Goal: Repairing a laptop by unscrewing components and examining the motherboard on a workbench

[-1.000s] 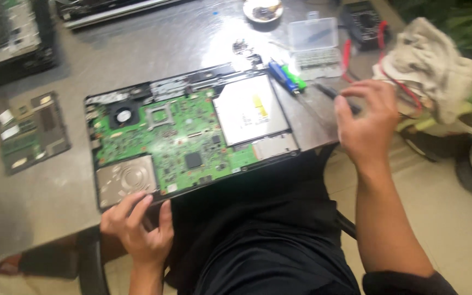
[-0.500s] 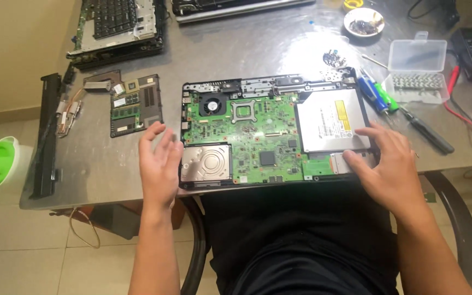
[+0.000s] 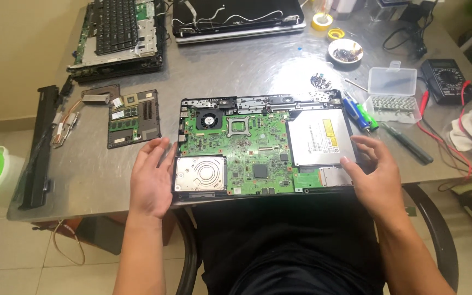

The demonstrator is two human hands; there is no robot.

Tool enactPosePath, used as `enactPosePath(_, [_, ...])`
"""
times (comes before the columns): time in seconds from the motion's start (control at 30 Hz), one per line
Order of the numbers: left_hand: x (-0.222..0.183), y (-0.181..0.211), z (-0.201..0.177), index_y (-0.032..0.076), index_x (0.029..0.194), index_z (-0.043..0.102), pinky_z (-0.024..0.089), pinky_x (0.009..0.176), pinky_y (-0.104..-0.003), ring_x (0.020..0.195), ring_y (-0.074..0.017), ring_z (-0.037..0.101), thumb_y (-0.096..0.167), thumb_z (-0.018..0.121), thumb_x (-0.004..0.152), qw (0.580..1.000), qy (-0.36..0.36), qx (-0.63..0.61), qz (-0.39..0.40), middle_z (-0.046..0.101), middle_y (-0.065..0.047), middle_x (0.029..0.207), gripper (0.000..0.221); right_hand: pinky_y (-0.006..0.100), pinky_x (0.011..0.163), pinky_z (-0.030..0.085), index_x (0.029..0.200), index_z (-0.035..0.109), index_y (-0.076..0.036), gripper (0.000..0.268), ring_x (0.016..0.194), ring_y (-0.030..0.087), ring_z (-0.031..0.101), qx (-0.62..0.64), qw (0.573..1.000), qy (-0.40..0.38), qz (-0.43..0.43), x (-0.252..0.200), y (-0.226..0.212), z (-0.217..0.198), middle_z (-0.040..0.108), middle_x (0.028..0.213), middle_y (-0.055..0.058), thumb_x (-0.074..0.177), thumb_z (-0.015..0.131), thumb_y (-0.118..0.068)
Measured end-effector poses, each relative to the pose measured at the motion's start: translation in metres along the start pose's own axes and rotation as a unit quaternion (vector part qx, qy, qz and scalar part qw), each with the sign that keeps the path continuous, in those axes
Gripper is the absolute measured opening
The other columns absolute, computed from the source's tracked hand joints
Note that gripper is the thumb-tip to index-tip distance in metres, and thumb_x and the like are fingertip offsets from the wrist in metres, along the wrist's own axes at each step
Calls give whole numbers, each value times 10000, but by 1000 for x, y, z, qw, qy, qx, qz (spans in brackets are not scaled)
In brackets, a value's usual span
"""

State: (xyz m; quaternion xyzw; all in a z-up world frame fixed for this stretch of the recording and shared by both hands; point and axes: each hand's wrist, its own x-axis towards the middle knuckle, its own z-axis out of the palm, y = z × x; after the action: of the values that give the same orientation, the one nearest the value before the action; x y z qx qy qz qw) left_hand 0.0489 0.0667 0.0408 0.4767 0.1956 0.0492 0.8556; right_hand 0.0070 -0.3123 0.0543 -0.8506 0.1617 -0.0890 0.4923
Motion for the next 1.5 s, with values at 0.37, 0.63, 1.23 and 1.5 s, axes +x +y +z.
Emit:
enactPosePath(0.37, [5, -34, -17, 116, 1252, 608, 484, 1030, -384, 1200, -284, 614, 3, 586, 901, 823, -56, 483, 293, 506, -115, 1340, 369, 410, 947, 440, 1254, 706, -216, 384, 1044, 283, 597, -142, 986, -15, -87, 13, 49, -2, 674, 1194, 133, 879, 738, -290])
enactPosePath(0.63, [0, -34, -26, 86, 1221, 589, 522, 959, -370, 1048, -268, 737, -29, 534, 910, 814, -24, 471, 337, 596, -132, 1226, 336, 455, 974, 428, 1242, 749, -119, 294, 1091, 354, 588, -188, 954, 12, -234, 21, 76, 3, 688, 1217, 177, 979, 753, -248])
enactPosePath(1.23, [-18, -30, -40, 77, 1199, 596, 584, 883, -327, 910, -198, 732, 128, 678, 926, 797, -15, 463, 389, 726, -88, 1015, 290, 493, 1113, 389, 1264, 743, -27, 240, 1320, 408, 576, -210, 924, 17, -320, 26, 85, 5, 667, 1342, 259, 1047, 768, -127])
enactPosePath(1.5, [-27, -26, -35, 53, 1226, 562, 586, 860, -337, 915, -221, 713, 84, 647, 962, 801, -42, 466, 374, 707, -106, 1039, 279, 483, 1091, 359, 1226, 716, -16, 232, 1311, 396, 582, -193, 925, 20, -327, 20, 71, 7, 663, 1299, 267, 1019, 710, -121])
